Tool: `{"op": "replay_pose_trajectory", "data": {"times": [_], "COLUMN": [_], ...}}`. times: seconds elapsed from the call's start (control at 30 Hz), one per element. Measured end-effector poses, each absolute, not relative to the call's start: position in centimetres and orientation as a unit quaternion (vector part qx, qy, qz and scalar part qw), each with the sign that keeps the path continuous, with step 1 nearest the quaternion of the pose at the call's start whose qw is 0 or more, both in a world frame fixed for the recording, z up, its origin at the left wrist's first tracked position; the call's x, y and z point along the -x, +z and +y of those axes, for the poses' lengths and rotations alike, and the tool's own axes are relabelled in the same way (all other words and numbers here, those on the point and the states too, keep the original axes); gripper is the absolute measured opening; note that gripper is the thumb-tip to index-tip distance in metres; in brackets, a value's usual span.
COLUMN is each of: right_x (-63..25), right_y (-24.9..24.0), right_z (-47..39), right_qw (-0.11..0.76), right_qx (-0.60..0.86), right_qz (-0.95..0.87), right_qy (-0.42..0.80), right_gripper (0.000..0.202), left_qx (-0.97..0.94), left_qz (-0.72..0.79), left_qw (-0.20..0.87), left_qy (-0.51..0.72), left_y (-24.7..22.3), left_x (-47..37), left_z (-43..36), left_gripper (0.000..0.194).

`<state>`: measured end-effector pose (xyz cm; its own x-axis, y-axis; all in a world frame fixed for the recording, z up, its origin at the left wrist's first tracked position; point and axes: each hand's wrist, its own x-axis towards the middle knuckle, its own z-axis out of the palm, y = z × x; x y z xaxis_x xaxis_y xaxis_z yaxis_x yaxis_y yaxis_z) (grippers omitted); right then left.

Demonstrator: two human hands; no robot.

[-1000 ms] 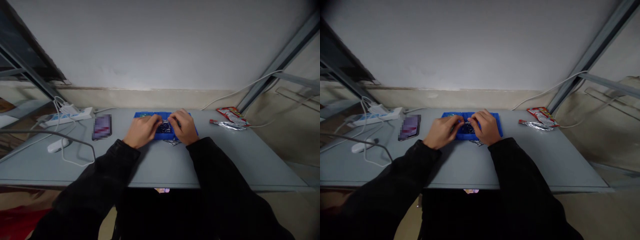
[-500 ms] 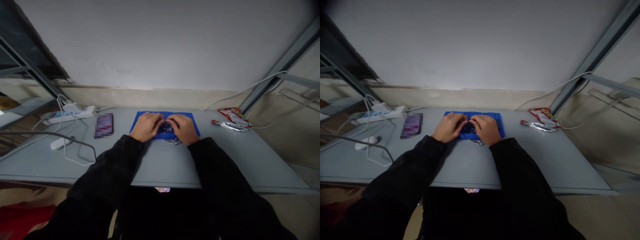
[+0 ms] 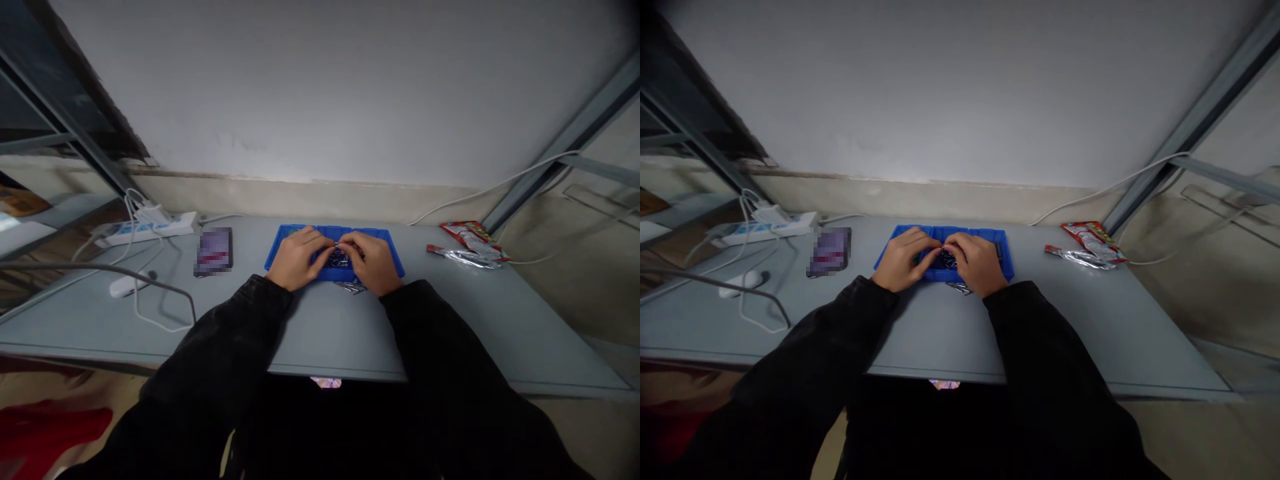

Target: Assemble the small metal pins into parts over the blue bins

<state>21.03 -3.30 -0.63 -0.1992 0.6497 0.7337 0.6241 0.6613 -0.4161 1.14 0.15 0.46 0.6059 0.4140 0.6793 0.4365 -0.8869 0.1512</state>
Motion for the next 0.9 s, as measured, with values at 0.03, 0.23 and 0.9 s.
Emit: {"op": "replay_pose_trajectory", "data": {"times": [0.03,0.23,0.9], "right_x": [-21.0,-21.1,-22.3], "right_y": [-0.6,-0.7,-0.7], "right_z": [-3.3,-3.3,-2.7], "right_qw": [0.476,0.454,0.492], "right_qx": [0.415,0.442,0.435], "right_qz": [-0.775,-0.774,-0.753], "right_qy": [0.009,-0.023,-0.048], "right_gripper": [0.019,0.031,0.007], "left_qx": [0.895,0.893,0.846], "left_qz": [-0.237,-0.238,-0.305], "left_qw": [0.017,0.022,0.026], "left_qy": [-0.377,-0.382,-0.436], "left_y": [0.4,0.2,0.6], "left_x": [-1.2,-1.5,-0.5], "left_z": [0.1,-0.3,0.2], "left_gripper": [0.020,0.021,0.021]}}
